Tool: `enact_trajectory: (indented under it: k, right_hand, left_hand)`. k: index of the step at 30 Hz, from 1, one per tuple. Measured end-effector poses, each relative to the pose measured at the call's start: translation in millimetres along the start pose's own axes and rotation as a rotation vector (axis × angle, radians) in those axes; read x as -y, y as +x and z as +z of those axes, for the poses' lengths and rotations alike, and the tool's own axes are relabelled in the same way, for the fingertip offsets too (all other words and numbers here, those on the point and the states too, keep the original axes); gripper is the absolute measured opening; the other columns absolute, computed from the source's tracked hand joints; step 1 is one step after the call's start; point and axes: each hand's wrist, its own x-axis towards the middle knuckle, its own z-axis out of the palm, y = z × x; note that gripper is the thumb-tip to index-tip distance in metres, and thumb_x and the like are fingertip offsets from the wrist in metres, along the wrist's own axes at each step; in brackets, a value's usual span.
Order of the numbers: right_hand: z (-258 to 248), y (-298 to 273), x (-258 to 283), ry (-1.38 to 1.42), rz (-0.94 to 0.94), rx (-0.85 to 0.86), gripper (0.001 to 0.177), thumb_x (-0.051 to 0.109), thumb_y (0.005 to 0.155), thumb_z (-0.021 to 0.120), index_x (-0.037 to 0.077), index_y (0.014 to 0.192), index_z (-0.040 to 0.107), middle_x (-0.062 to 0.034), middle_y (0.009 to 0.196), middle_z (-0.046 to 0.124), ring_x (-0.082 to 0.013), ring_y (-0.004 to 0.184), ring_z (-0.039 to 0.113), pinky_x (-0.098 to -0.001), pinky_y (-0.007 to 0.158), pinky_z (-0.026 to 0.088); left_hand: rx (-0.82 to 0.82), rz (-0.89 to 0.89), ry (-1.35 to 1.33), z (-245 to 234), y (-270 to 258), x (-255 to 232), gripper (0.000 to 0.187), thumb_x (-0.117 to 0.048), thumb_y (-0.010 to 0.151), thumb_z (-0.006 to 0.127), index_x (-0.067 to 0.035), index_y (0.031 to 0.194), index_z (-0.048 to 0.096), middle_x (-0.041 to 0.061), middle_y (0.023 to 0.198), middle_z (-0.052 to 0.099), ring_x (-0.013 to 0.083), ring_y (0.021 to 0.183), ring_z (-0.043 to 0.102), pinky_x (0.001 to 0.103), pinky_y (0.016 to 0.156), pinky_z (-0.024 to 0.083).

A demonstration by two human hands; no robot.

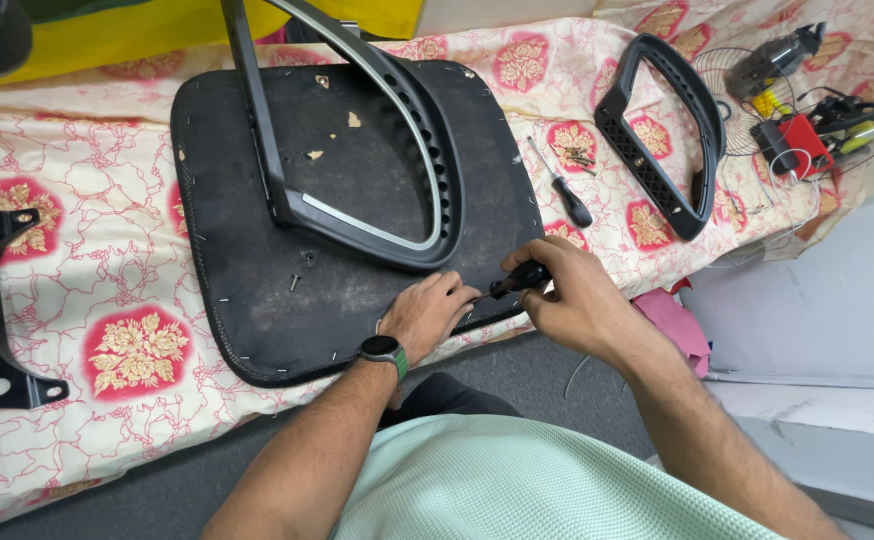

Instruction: The person uses a screwdriver to remove screws from a black plastic chair frame resting on a padded surface. They unscrew multiple fasteners one by one, then lift the frame off the surface.

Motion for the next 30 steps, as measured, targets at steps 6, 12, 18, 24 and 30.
enact_trajectory:
  k: [6, 12, 18, 24, 30]
  right_hand:
    - [15.0, 4.1, 5.4, -0.022, 0.159, 0.024, 0.024, 0.026, 0.097, 0.069, 0.002, 0.097, 0.073, -0.0153, 0.091, 0.067, -0.0297, 0.083, 0.068, -0.0419, 0.076, 0.054]
    - [15.5, 0.9, 11.9, 0.035, -0.126, -0.060, 0.024, 0.007, 0.085, 0.072, 0.005, 0.108, 0.071, -0.0155, 0.107, 0.061, -0.0304, 0.094, 0.066, -0.0403, 0.080, 0.056]
    - [8.3, 9.2, 15.9, -0.005, -0.014, 0.014, 0.038, -0.006, 0.076, 0.067, 0.008, 0.111, 0.072, -0.0127, 0.105, 0.065, -0.0267, 0.095, 0.070, -0.0380, 0.082, 0.059]
    - [2.1, 22.2, 9.2, 0.071, -0.208, 0.050, 0.039, -0.007, 0.072, 0.063, 0.003, 0.108, 0.073, -0.0130, 0.104, 0.071, -0.0252, 0.092, 0.073, -0.0364, 0.079, 0.060]
    - [12.6, 27.0, 16.0, 0.170, 0.045, 0.148, 0.023, 0.014, 0.101, 0.057, 0.004, 0.116, 0.072, -0.0106, 0.093, 0.079, -0.0194, 0.083, 0.074, -0.0352, 0.077, 0.058]
  left_hand:
    - [0.004, -0.023, -0.014, -1.0, 1.4, -1.1, 0.024, -0.027, 0.100, 0.060, -0.016, 0.120, 0.069, 0.001, 0.103, 0.057, 0.0175, 0.098, 0.061, 0.037, 0.089, 0.056]
    - [0.051, -0.016, 0.051, 0.1, 3.3, -3.0, 0.030, -0.027, 0.102, 0.056, -0.018, 0.129, 0.063, 0.003, 0.107, 0.057, 0.0189, 0.099, 0.061, 0.040, 0.090, 0.054]
    - [0.086, -0.029, 0.025, 0.2, 2.8, -3.7, 0.034, -0.024, 0.103, 0.052, -0.015, 0.135, 0.058, 0.000, 0.119, 0.062, 0.0191, 0.100, 0.064, 0.041, 0.092, 0.054]
    - [0.024, 0.027, -0.006, 6.3, 3.6, -0.5, 0.037, -0.025, 0.102, 0.053, -0.011, 0.137, 0.055, 0.004, 0.111, 0.065, 0.0215, 0.091, 0.068, 0.040, 0.082, 0.059]
    - [0.102, -0.071, -0.059, -2.1, 6.2, -2.5, 0.027, -0.030, 0.106, 0.050, -0.012, 0.125, 0.059, 0.003, 0.110, 0.066, 0.0211, 0.094, 0.071, 0.038, 0.081, 0.061]
